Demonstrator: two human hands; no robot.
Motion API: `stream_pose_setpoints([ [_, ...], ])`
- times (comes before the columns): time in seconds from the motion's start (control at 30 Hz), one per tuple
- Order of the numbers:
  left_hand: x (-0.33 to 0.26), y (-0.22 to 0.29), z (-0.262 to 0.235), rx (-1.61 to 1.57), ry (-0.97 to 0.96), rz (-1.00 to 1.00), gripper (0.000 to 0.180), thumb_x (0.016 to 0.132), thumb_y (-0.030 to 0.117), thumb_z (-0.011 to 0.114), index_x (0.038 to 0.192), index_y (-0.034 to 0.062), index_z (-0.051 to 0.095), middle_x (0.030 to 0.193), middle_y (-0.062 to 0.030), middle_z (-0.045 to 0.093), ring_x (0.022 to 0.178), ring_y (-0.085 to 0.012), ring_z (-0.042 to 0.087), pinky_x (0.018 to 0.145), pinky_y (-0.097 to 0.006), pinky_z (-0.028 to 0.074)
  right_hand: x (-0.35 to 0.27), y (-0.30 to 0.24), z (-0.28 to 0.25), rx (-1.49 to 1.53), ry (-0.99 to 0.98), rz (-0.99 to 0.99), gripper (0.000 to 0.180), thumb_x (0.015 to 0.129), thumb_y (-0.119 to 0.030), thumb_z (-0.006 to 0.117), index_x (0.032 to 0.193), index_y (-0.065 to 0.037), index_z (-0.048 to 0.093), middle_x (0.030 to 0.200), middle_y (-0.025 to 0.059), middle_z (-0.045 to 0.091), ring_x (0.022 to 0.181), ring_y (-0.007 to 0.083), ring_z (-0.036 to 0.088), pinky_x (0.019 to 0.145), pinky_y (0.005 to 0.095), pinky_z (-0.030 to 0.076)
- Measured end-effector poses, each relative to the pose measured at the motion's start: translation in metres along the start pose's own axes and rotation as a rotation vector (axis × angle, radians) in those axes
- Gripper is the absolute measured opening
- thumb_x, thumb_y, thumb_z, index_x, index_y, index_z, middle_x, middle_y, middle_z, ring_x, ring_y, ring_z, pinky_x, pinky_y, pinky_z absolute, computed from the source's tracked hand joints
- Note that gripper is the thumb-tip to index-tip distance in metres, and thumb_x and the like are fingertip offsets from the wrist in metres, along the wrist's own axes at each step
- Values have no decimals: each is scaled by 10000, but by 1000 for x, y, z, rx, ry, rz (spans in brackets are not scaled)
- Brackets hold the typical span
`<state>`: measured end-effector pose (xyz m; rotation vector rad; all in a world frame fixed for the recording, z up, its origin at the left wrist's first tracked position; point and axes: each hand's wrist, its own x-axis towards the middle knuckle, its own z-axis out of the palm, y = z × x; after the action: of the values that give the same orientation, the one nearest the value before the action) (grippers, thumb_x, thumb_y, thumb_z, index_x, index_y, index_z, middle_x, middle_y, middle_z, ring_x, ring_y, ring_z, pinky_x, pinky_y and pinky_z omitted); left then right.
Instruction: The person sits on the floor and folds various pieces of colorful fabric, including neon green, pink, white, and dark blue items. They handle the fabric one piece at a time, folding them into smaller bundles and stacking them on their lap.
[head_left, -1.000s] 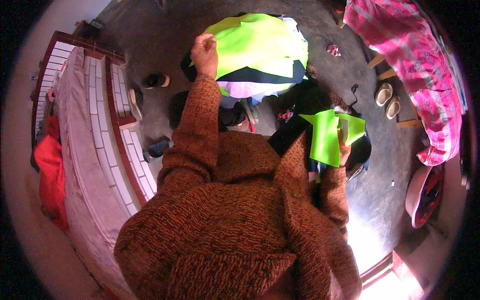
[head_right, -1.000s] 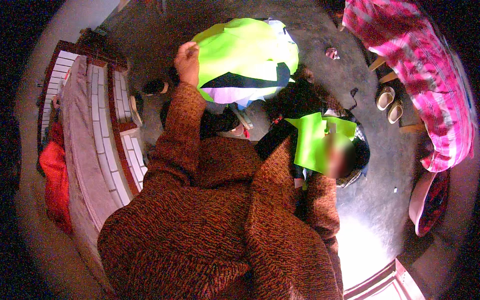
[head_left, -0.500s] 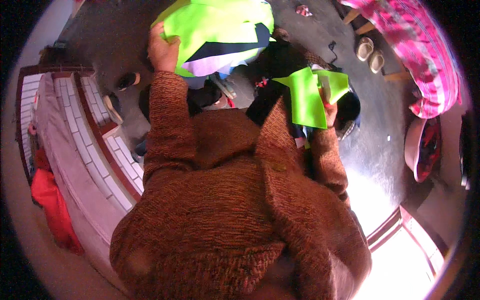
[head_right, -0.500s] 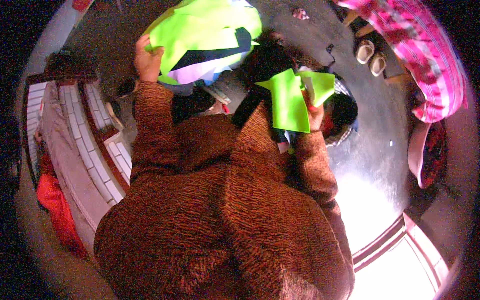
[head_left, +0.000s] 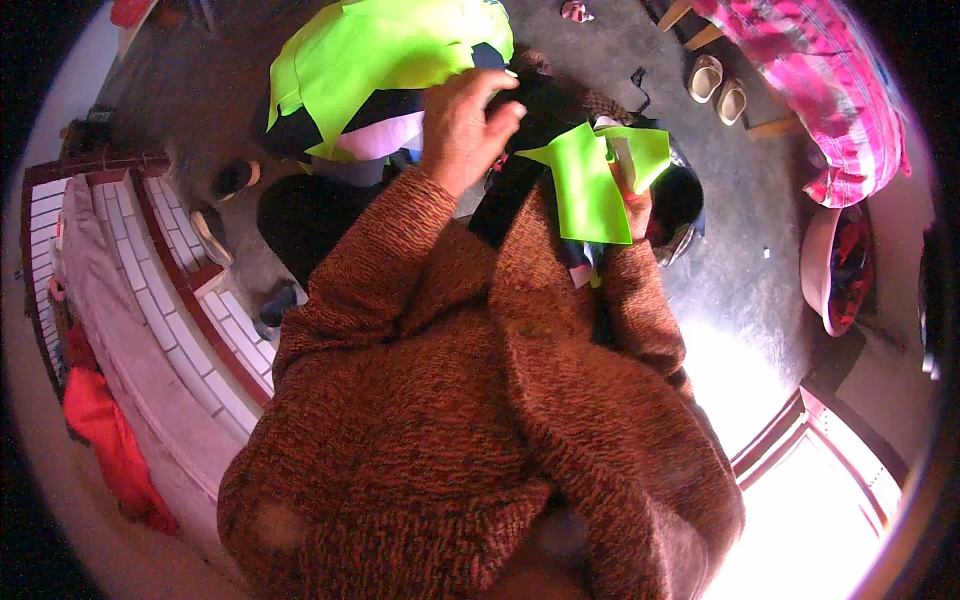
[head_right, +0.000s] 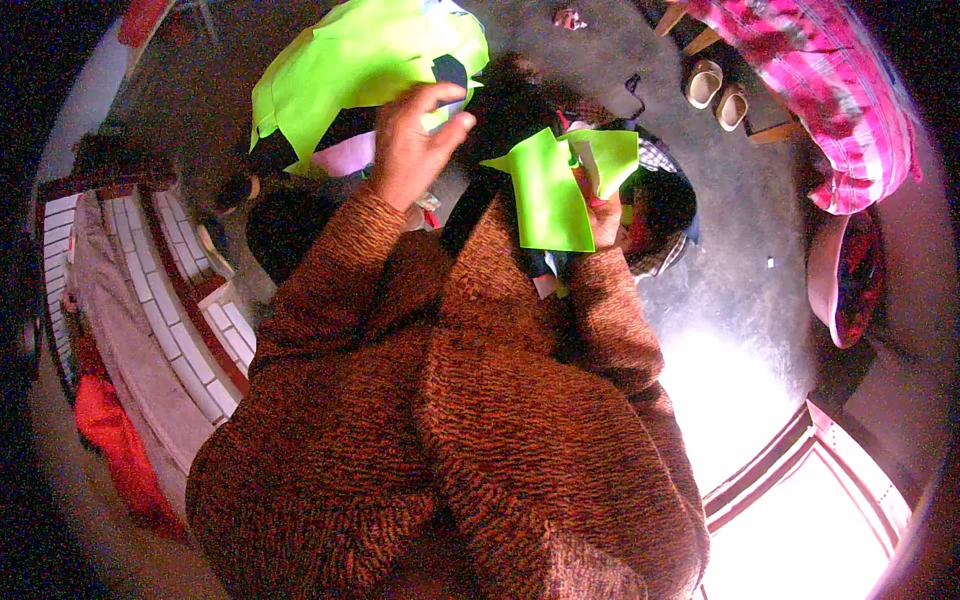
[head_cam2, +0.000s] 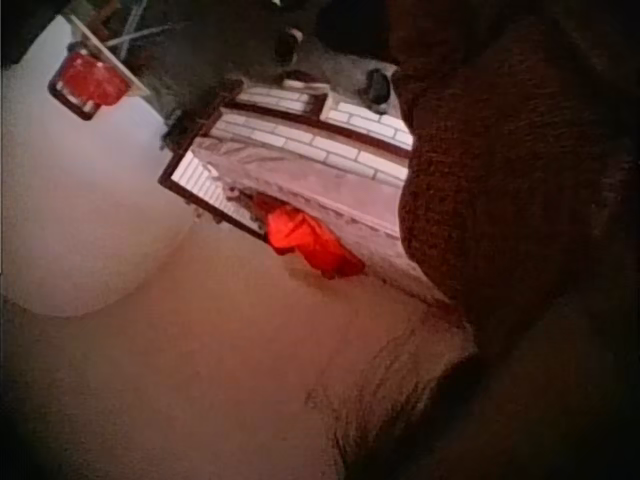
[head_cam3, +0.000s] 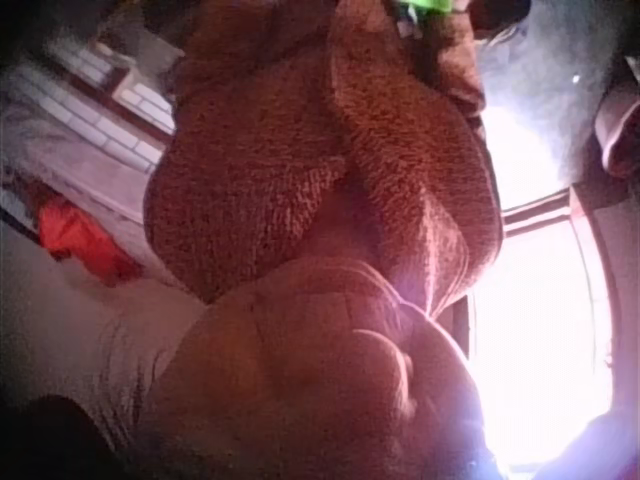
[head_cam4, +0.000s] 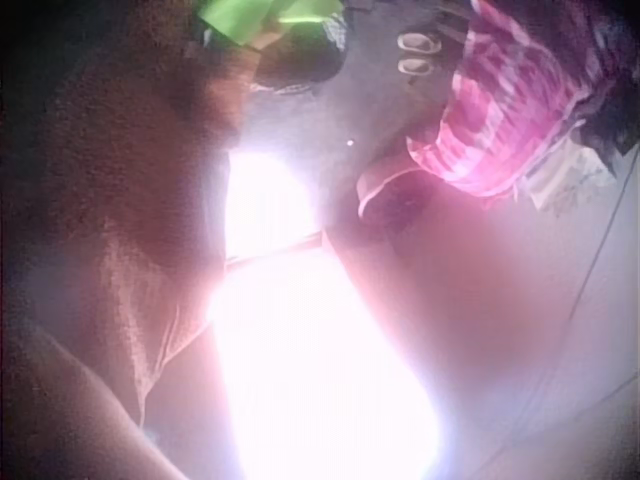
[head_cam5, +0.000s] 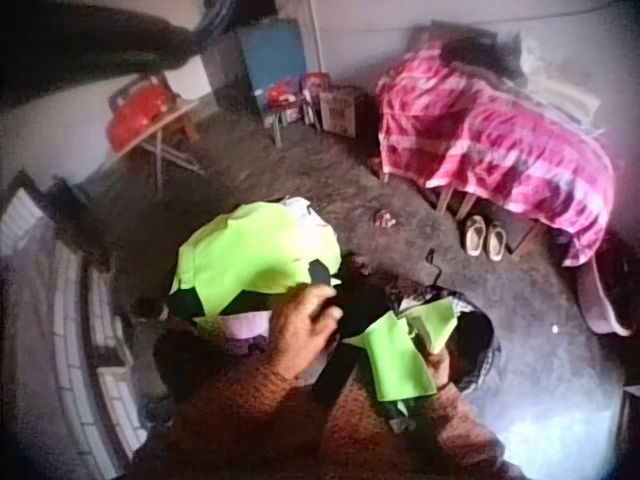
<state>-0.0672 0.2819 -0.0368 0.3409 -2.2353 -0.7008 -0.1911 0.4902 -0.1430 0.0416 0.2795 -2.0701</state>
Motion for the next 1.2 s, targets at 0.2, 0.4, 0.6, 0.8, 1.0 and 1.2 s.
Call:
stream_pose_setpoints([
  [0.2, -19, 13, 54, -191, -392, -306, 299, 696, 240, 687, 913, 56, 596, 802, -94, 591, 703, -256, 588, 628, -343, 467, -1, 1, 9, -163, 42, -72, 644, 743, -300, 616, 1302, -82, 379, 1295, 142, 433, 1177, 313, 426, 1009, 466, 315],
  [0.4, -34, -6, 73, -355, -334, -282, 178, 701, 176, 665, 810, 44, 618, 737, -111, 575, 655, -255, 581, 588, -344, 457, -1, -1, 2, -252, -91, -100, 653, 724, -239, 619, 1306, -78, 371, 1285, 143, 445, 1170, 320, 432, 1012, 465, 316],
  [0.6, -26, 2, 35, -452, -379, -328, 126, 749, 148, 659, 790, 38, 613, 680, -59, 577, 560, -114, 551, 508, -298, 411, 5, -1, 4, 84, 87, -67, 641, 708, -143, 631, 1292, -56, 382, 1270, 159, 454, 1143, 330, 455, 990, 449, 354],
  [0.8, -28, 5, 9, -1038, -626, -576, 121, 833, 51, 559, 951, 23, 552, 775, 3, 571, 743, -76, 540, 693, -231, 456, 0, 0, -10, -676, 56, -335, 515, 753, -64, 658, 1221, -27, 447, 1118, 130, 562, 983, 224, 560, 891, 335, 434],
  [1.0, -33, -1, 0, -858, -577, -509, 86, 835, 92, 552, 893, 31, 567, 820, 19, 575, 801, -57, 536, 740, -216, 429, -11, 9, 26, -1032, 200, -464, 355, 779, -48, 658, 1112, -29, 536, 1041, 51, 589, 937, 149, 550, 857, 291, 429],
  [1.2, -35, -5, 4, -803, -563, -643, 303, 903, 313, 430, 918, 44, 570, 903, -35, 564, 851, -127, 540, 816, -259, 394, -12, 8, 23, -1059, 237, -435, 359, 791, -43, 634, 1131, -24, 522, 1086, 48, 560, 977, 152, 524, 866, 286, 412],
])
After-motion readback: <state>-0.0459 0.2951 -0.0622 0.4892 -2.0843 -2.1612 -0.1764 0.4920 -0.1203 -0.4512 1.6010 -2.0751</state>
